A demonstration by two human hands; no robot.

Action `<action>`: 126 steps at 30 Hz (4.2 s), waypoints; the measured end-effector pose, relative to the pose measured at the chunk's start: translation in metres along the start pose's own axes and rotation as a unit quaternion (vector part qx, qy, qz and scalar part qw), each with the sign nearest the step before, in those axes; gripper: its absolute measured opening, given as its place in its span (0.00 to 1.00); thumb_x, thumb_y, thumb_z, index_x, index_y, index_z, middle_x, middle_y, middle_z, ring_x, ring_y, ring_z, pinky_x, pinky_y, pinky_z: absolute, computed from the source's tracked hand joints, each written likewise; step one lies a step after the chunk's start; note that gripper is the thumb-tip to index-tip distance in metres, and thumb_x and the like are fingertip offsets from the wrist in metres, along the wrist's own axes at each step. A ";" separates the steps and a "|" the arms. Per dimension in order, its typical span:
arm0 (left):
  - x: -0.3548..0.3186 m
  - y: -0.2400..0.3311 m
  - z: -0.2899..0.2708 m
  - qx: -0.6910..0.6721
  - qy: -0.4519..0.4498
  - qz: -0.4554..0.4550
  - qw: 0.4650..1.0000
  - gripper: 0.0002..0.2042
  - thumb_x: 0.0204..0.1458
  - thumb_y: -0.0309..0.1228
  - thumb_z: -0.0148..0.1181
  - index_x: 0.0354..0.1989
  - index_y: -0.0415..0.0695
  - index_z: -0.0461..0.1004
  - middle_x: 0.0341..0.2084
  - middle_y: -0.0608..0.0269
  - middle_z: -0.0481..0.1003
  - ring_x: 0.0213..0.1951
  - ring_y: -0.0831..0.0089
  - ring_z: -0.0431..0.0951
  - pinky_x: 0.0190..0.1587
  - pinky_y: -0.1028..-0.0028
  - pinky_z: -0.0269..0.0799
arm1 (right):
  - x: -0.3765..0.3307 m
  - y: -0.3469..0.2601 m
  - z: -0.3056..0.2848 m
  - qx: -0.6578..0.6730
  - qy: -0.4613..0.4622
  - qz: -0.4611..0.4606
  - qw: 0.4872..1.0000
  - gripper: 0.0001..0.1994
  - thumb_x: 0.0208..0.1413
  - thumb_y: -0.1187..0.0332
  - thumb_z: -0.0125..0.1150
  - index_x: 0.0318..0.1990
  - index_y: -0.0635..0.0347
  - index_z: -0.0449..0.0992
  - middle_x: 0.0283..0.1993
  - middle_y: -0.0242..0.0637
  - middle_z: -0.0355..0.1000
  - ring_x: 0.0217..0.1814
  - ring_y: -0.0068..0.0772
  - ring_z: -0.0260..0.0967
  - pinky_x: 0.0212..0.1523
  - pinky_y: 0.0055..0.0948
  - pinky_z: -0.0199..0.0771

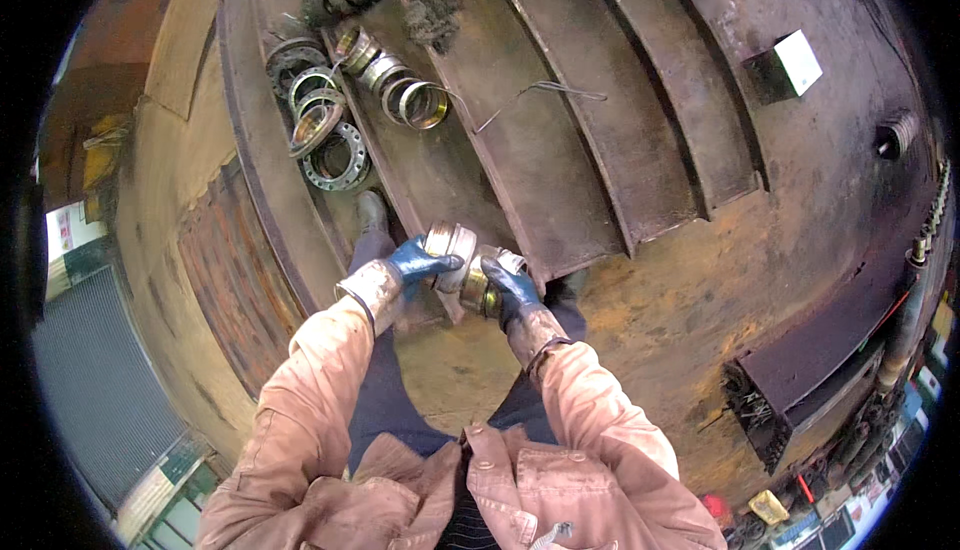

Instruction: The person picks up cylindrical metal pipes and metal rings from a workbench. They slide the rings onto the ends of the pipes and then place the assembled components onto a metal rack. The person repeats this process for several pipes, organizing the finished items in a row.

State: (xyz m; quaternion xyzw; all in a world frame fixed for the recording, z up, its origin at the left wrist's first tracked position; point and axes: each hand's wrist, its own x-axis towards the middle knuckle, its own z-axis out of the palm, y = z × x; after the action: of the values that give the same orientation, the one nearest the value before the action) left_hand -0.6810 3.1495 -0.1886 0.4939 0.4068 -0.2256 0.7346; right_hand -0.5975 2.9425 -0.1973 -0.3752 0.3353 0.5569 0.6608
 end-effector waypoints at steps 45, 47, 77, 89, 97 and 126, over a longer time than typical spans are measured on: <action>0.277 -0.002 -0.136 0.133 0.282 0.022 0.950 0.42 0.44 0.44 0.78 0.64 0.32 0.66 0.54 0.48 0.77 0.57 0.60 0.76 0.60 0.69 0.69 | 0.293 -0.309 0.083 -0.904 0.278 -0.051 0.320 0.36 0.58 0.55 0.65 0.72 0.49 0.60 0.71 0.47 0.63 0.74 0.49 0.59 0.73 0.44 0.59; 0.264 0.010 -0.125 0.093 0.248 0.048 0.963 0.43 0.43 0.45 0.79 0.64 0.32 0.65 0.55 0.46 0.76 0.59 0.58 0.76 0.62 0.68 0.69 | 0.306 -0.311 0.083 -0.904 0.299 -0.027 0.303 0.30 0.60 0.56 0.63 0.68 0.51 0.66 0.68 0.48 0.67 0.72 0.51 0.62 0.71 0.43 0.62; 0.216 -0.020 -0.142 0.226 0.299 0.022 0.927 0.23 0.53 0.48 0.65 0.52 0.48 0.80 0.48 0.49 0.80 0.52 0.50 0.79 0.58 0.59 0.73 | 0.385 -0.012 0.242 -0.761 -0.260 -0.193 0.562 0.20 0.59 0.53 0.68 0.52 0.55 0.81 0.43 0.44 0.82 0.45 0.38 0.79 0.49 0.37 0.76; 0.191 -0.079 -0.203 -0.258 0.407 0.108 0.870 0.18 0.52 0.30 0.73 0.47 0.33 0.78 0.40 0.59 0.82 0.39 0.74 0.81 0.46 0.75 0.77 | 0.393 -0.013 0.234 -0.927 -0.275 -0.098 0.236 0.16 0.55 0.58 0.65 0.49 0.50 0.83 0.47 0.48 0.80 0.51 0.52 0.77 0.54 0.44 0.76; 0.196 -0.003 -0.230 0.259 0.402 -0.057 0.876 0.30 0.53 0.60 0.63 0.51 0.44 0.80 0.45 0.52 0.82 0.48 0.58 0.82 0.51 0.63 0.76 | 0.366 -0.034 0.211 -0.925 -0.236 -0.185 0.234 0.13 0.54 0.60 0.64 0.47 0.46 0.83 0.46 0.47 0.80 0.51 0.52 0.78 0.53 0.44 0.77; 0.285 -0.056 -0.248 0.287 0.274 -0.085 0.914 0.22 0.59 0.49 0.61 0.49 0.42 0.80 0.40 0.54 0.83 0.38 0.65 0.84 0.43 0.65 0.80 | 0.330 -0.073 0.095 -0.501 0.018 -0.256 0.827 0.14 0.56 0.68 0.72 0.47 0.65 0.80 0.40 0.39 0.81 0.39 0.28 0.79 0.38 0.29 0.82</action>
State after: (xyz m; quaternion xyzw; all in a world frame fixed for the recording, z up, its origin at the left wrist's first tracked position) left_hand -0.6536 3.3719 -0.4976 0.6891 0.5509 -0.2499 0.3990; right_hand -0.4717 3.1774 -0.4254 -0.7367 -0.0861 0.4527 0.4949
